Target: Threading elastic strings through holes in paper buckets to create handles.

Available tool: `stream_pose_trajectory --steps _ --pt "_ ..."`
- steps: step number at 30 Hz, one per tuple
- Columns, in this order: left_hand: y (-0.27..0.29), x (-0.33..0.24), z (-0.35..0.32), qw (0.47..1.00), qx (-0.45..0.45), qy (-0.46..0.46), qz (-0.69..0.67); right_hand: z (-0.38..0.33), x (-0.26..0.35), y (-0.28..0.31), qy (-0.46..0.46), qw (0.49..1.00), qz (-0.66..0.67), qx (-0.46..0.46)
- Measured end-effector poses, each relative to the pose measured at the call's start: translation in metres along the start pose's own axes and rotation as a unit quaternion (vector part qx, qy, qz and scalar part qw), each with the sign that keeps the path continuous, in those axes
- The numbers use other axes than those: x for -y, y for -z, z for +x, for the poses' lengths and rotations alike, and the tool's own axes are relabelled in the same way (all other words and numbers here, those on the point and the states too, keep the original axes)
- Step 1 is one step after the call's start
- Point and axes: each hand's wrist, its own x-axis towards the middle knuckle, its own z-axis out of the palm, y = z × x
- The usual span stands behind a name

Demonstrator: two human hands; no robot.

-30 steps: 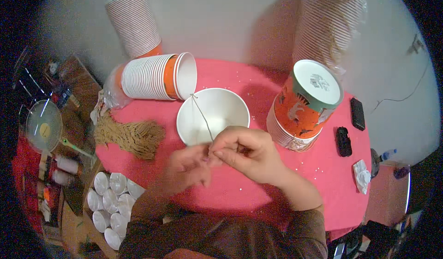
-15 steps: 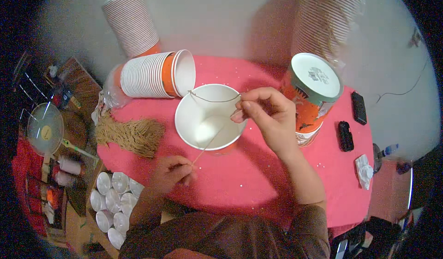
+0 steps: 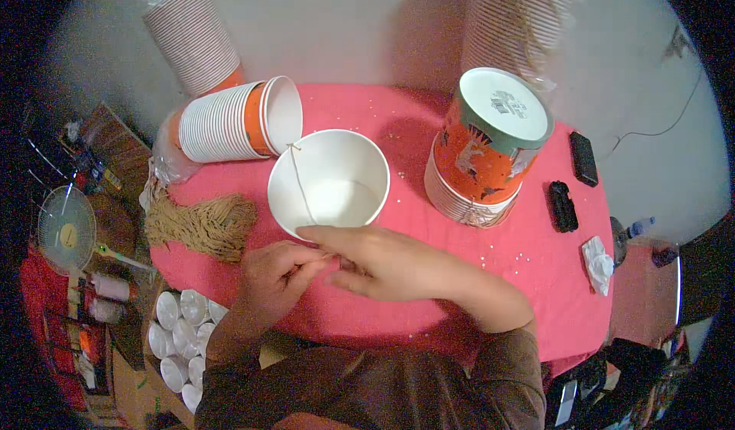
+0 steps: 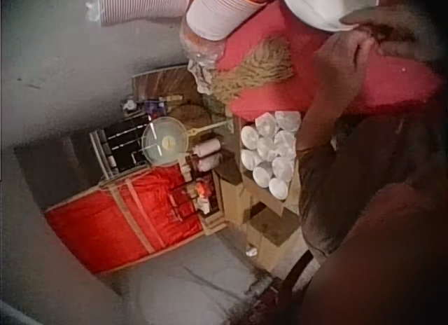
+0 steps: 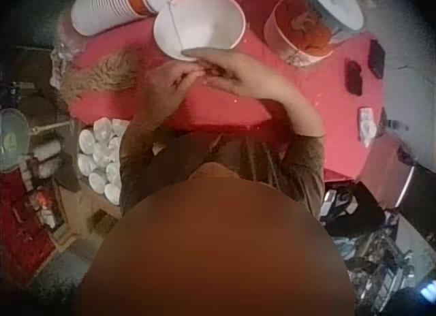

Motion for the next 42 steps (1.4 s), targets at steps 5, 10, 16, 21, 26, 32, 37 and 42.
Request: stream_pose_trajectory --steps 5,10,16,21,26,32,37,42 --pt "-0.004 -0.001 0.004 0.999 0.015 0.009 0.05 0.002 -0.009 0.006 0.077 0.989 -0.103 -0.073" --pt "-0.013 0.008 0.008 0.995 0.005 0.001 0.095 0.004 -0.014 0.013 0.113 0.979 -0.111 -0.125" --pt "-0.027 0.013 0.009 0.985 -0.048 -0.027 0.162 0.011 -0.03 0.049 0.085 0.961 -0.19 -0.184" --pt "-0.025 0.039 0.001 0.987 -0.017 -0.003 0.159 0.016 -0.043 0.052 0.102 0.958 -0.245 -0.105" --pt "-0.02 0.05 0.002 0.996 -0.024 0.011 0.086 0.018 -0.039 0.052 0.042 0.977 -0.209 -0.024" --pt "-0.018 0.055 0.0 0.995 -0.012 -0.053 0.08 0.017 -0.035 0.051 0.035 0.98 -0.196 0.014" --pt "-0.025 0.068 -0.015 0.975 -0.041 -0.169 0.136 0.009 -0.034 0.04 0.073 0.968 -0.237 0.021" --pt "-0.025 0.071 -0.024 0.969 -0.046 -0.191 0.149 0.002 -0.038 0.023 0.104 0.937 -0.334 -0.003"
